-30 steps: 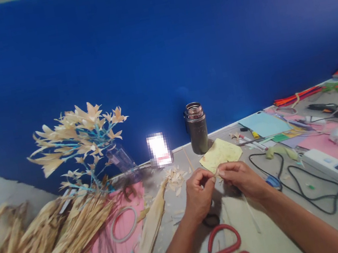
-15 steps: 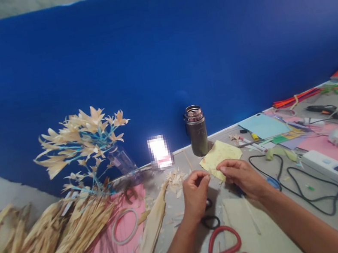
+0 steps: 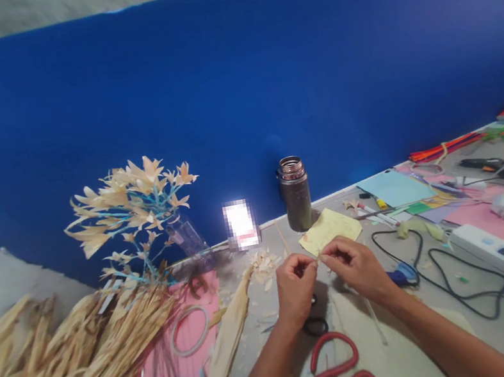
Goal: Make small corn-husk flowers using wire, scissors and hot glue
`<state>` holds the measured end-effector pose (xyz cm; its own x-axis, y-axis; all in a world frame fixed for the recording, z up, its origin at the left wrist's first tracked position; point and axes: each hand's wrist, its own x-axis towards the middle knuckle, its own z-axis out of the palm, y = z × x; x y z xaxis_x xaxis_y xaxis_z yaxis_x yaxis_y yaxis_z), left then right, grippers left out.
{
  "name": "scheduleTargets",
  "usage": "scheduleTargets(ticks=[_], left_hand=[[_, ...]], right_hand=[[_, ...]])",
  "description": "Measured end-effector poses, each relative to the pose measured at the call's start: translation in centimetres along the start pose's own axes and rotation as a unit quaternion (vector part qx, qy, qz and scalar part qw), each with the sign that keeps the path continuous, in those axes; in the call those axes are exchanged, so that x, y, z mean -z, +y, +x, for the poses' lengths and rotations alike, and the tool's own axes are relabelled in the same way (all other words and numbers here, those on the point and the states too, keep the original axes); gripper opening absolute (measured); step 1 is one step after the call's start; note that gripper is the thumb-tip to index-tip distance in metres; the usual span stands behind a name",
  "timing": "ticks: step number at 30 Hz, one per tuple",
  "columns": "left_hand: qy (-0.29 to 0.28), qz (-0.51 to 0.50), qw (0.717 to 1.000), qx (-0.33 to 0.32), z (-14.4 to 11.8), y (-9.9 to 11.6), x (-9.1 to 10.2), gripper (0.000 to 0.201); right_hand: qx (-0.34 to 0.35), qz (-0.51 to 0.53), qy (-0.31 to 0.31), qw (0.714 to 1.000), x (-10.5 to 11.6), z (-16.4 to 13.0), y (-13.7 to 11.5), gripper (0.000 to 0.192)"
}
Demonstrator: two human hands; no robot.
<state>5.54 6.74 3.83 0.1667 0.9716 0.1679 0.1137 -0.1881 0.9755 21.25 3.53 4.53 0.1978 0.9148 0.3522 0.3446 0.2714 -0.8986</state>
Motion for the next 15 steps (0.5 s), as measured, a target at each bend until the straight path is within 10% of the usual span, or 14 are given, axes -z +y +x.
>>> scheduleTargets(ticks=[15], left_hand=[[-0.016,-0.107,0.993,0.051,0.53,-0.87,0.27,0.022]], right_hand=[[-0.047,-0.032,-0.001,0.998,0.51,0.44,0.76,0.03]])
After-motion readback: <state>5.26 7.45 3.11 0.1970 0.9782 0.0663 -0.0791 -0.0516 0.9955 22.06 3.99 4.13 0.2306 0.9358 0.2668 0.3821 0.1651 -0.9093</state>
